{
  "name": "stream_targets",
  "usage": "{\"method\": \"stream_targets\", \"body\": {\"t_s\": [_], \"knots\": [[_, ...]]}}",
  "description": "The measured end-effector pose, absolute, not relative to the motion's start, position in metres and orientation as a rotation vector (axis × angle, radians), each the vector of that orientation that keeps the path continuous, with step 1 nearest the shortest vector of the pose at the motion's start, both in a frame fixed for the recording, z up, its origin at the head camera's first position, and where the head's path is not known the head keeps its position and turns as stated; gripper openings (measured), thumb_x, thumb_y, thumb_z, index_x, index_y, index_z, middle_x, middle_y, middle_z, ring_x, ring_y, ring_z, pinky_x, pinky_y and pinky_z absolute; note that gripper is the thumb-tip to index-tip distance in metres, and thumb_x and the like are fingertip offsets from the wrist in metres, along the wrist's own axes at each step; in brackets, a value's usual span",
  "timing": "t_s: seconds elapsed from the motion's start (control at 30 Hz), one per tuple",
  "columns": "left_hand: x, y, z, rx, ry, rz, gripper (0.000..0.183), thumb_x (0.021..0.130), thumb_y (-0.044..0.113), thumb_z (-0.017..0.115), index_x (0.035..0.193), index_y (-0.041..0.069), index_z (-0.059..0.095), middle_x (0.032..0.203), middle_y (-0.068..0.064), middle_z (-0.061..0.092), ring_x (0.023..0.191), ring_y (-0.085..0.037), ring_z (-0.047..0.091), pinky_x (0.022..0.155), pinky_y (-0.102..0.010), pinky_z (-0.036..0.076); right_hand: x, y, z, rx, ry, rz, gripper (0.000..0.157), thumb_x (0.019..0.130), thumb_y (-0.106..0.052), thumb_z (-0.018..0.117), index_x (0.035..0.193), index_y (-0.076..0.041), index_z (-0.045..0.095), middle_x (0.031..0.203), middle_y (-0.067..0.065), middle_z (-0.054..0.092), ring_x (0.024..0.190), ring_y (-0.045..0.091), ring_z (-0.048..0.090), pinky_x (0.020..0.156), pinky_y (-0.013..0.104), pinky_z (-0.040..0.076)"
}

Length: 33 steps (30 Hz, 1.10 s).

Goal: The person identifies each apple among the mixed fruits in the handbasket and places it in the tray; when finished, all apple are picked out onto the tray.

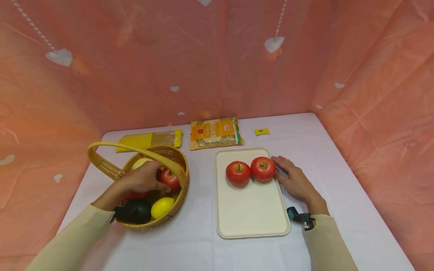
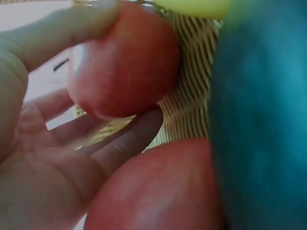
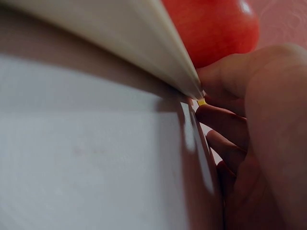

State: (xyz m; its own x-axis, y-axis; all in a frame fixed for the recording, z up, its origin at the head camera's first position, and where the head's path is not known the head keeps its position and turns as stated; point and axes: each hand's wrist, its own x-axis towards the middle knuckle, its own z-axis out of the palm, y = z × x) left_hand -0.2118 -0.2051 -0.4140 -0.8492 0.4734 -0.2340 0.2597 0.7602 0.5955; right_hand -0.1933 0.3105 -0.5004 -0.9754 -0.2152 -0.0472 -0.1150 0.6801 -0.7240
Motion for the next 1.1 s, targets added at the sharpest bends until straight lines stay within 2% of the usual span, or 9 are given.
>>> {"method": "stream_targets", "body": {"t_s": [0.1,0.27,0.57,0.67,0.87,1.1], "knots": [[-0.208,-0.209,-0.414,0.556,2.570,0.837,0.088,0.080,0.027,0.100,0.153,0.000,0.058,0.135,-0.016,0.073,0.119,-0.031,0.070,0.106,-0.054,0.059,-0.192,0.311,-0.501,-0.273,2.761,-1.177,0.060,0.110,-0.020,0.065,0.167,-0.010,0.047,0.176,0.024,0.035,0.166,0.049,0.023,0.127,0.078,0.023],[-0.197,-0.215,-0.410,0.603,2.585,0.948,0.085,0.081,0.029,0.098,0.152,0.005,0.059,0.136,-0.014,0.072,0.119,-0.030,0.069,0.105,-0.055,0.061,-0.193,0.310,-0.501,-0.280,2.764,-1.183,0.061,0.110,-0.018,0.065,0.167,-0.010,0.047,0.175,0.024,0.036,0.166,0.049,0.023,0.127,0.078,0.023],[-0.171,-0.234,-0.396,0.567,2.616,1.071,0.084,0.082,0.037,0.097,0.157,0.023,0.061,0.137,-0.008,0.072,0.121,-0.026,0.068,0.100,-0.043,0.060,-0.193,0.310,-0.502,-0.264,2.758,-1.181,0.061,0.110,-0.020,0.065,0.167,-0.012,0.046,0.175,0.024,0.036,0.166,0.049,0.023,0.127,0.079,0.024],[-0.163,-0.239,-0.391,0.535,2.571,1.151,0.085,0.082,0.034,0.097,0.158,0.025,0.060,0.141,-0.006,0.070,0.126,-0.027,0.068,0.102,-0.037,0.062,-0.192,0.310,-0.502,-0.267,2.763,-1.181,0.061,0.110,-0.020,0.065,0.167,-0.011,0.047,0.175,0.024,0.036,0.165,0.049,0.024,0.127,0.079,0.024],[-0.148,-0.245,-0.384,0.566,2.424,1.361,0.085,0.082,0.018,0.098,0.158,0.016,0.058,0.148,-0.012,0.065,0.130,-0.033,0.069,0.103,-0.026,0.061,-0.192,0.310,-0.502,-0.275,2.765,-1.187,0.060,0.110,-0.021,0.065,0.167,-0.011,0.047,0.175,0.024,0.037,0.166,0.049,0.023,0.127,0.079,0.024],[-0.132,-0.242,-0.381,0.668,2.302,1.477,0.084,0.082,0.010,0.097,0.156,0.006,0.057,0.147,-0.018,0.065,0.126,-0.019,0.073,0.102,-0.024,0.060,-0.192,0.310,-0.502,-0.275,2.766,-1.185,0.060,0.110,-0.021,0.065,0.167,-0.011,0.047,0.175,0.025,0.036,0.165,0.050,0.023,0.127,0.079,0.024]]}}
